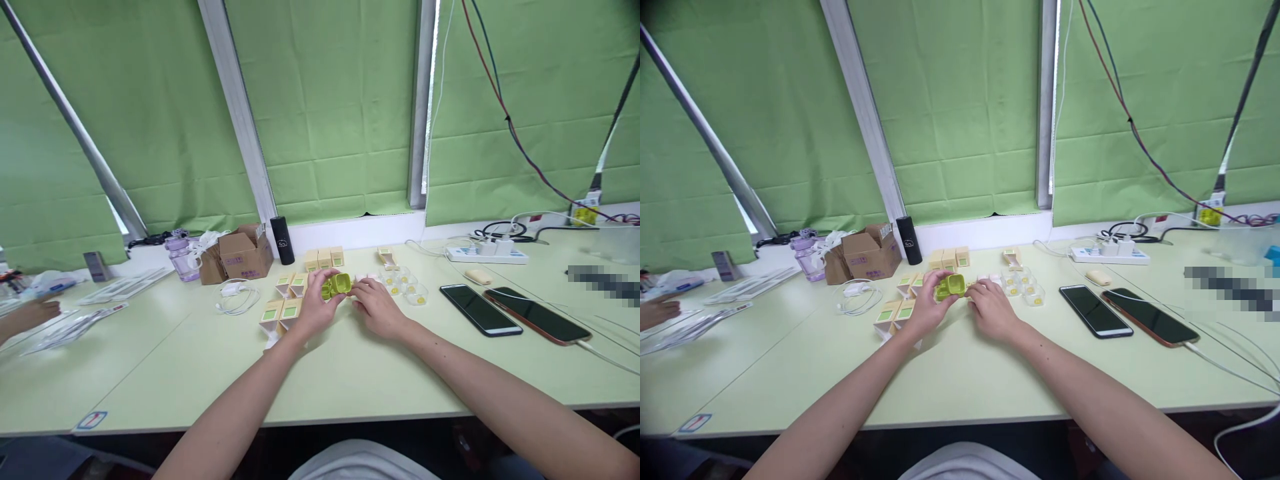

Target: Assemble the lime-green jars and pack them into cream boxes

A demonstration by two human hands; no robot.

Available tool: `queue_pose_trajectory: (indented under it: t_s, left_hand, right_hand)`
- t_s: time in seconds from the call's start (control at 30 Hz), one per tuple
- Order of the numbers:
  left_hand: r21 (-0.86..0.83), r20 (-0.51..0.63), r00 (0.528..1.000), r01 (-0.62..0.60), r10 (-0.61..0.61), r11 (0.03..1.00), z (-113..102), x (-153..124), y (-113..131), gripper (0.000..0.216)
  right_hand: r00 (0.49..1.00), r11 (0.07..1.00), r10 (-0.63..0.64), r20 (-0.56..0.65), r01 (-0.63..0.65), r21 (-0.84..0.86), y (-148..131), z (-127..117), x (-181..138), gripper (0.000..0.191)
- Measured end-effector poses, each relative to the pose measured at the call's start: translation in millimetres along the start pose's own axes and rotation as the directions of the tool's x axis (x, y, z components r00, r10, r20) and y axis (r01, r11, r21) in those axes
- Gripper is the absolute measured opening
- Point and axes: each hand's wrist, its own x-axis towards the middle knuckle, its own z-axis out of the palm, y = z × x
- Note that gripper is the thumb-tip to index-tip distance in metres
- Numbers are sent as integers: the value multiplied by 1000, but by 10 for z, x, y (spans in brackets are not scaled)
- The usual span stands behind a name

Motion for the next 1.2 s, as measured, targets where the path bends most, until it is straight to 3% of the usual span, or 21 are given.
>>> queue_pose_trajectory:
  t_s: [0.2,0.43,0.73,0.93,1.1,1.2]
  left_hand:
    - [-260,15,999,54,-52,964,-22,46,-66,48]
    - [-422,114,991,113,-71,899,-24,30,-71,54]
    - [-313,91,995,63,-36,948,-11,13,-55,50]
    - [-198,3,999,34,-34,980,-17,27,-65,47]
    - [-45,-57,995,81,-84,996,-25,33,-52,45]
    - [-9,-83,993,83,-83,997,-27,38,-46,46]
  right_hand:
    - [989,972,-20,148,54,-227,-59,78,-8,32]
    - [984,971,-30,178,70,-228,-53,125,-18,34]
    - [992,974,-82,98,100,-202,-83,115,-5,27]
    - [995,983,-96,27,99,-156,-116,-3,52,28]
    - [994,1000,-2,-113,3,10,-53,-36,62,26]
    - [976,972,109,-188,-66,225,-36,-66,54,21]
